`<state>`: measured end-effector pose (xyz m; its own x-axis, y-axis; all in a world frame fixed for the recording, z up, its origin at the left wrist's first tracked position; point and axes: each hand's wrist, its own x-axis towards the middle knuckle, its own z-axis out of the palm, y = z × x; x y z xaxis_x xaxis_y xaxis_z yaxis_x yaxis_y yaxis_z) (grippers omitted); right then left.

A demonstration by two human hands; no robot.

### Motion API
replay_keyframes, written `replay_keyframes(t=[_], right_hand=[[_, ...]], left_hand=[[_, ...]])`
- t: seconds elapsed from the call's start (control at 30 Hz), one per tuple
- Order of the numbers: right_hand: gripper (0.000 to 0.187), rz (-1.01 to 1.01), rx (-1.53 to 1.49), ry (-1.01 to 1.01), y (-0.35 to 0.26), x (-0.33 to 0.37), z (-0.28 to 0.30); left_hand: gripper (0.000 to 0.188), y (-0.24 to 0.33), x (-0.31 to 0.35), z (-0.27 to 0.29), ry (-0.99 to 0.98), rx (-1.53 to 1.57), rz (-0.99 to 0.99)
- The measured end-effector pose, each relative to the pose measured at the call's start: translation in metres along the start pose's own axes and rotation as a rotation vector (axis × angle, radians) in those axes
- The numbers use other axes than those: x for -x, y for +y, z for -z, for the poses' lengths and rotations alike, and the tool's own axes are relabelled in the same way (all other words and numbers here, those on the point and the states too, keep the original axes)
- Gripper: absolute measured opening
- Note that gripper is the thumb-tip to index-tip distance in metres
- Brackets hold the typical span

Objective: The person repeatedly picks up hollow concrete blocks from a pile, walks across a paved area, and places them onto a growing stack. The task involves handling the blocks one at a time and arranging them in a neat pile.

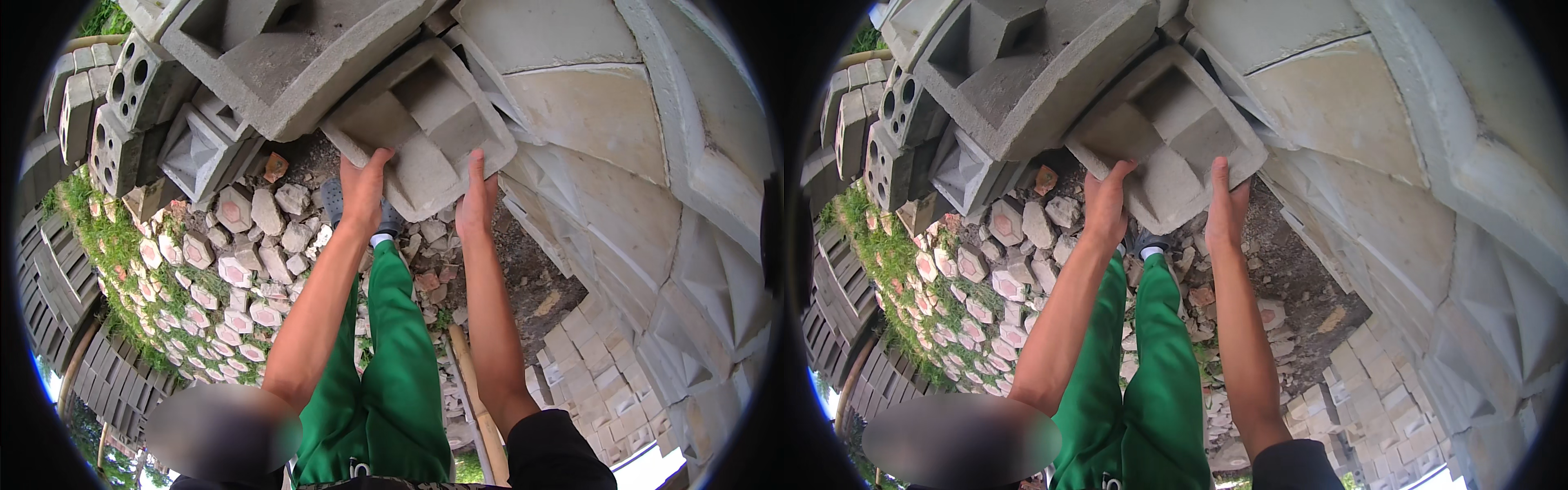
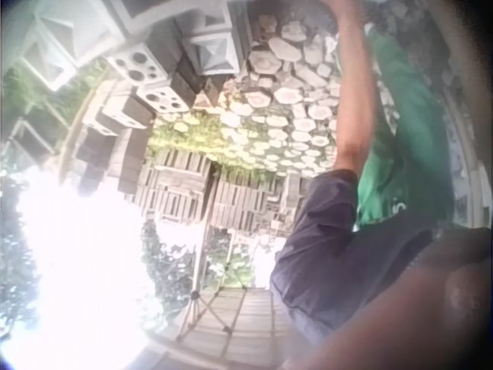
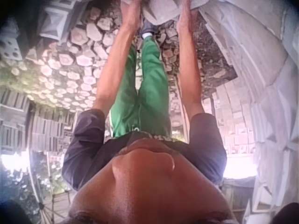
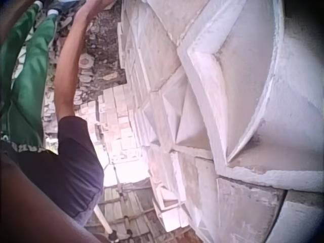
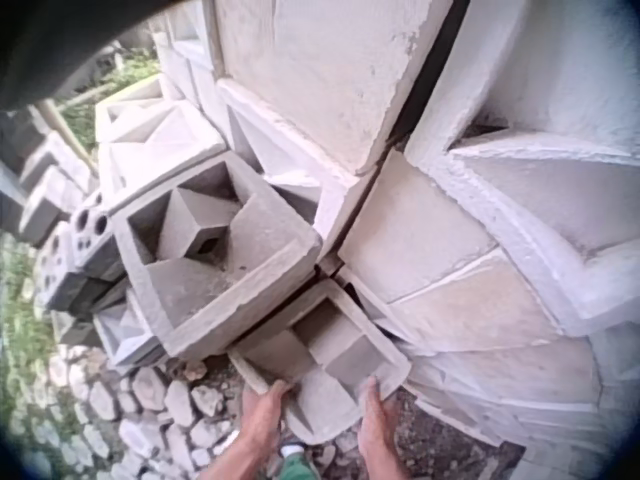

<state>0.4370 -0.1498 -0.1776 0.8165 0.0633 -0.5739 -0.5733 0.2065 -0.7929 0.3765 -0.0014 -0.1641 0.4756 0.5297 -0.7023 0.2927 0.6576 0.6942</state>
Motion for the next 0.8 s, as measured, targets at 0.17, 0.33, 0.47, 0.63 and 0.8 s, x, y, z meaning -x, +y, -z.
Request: replay_keyframes(t=[0.17, 0.33, 0.47, 0.63, 0.8], right_hand=[[0.07, -0.058, 0.045, 0.008, -0.003, 0.0, -0.002], [0.061, -0.115, 0.094, -0.08, -0.013, -0.007, 0.001], [0.061, -0.122, 0.077, -0.073, -0.017, -0.005, -0.008], [0.061, -0.061, -0.017, 0.015, -0.01, -0.003, -0.014], [0.062, -0.052, -0.073, 0.097, -0.007, -0.003, -0.019]], left_hand=[[0.033, -0.006, -0.008, 0.002, 0.032, 0.02, 0.014], [0.037, -0.016, -0.011, 0.002, 0.033, 0.093, -0.031], [0.04, -0.02, -0.014, 0.009, 0.027, 0.005, -0.091], [0.043, -0.017, -0.011, 0.002, 0.086, 0.079, -0.061], [0.045, -0.015, -0.01, 0.0, 0.092, 0.09, -0.058]])
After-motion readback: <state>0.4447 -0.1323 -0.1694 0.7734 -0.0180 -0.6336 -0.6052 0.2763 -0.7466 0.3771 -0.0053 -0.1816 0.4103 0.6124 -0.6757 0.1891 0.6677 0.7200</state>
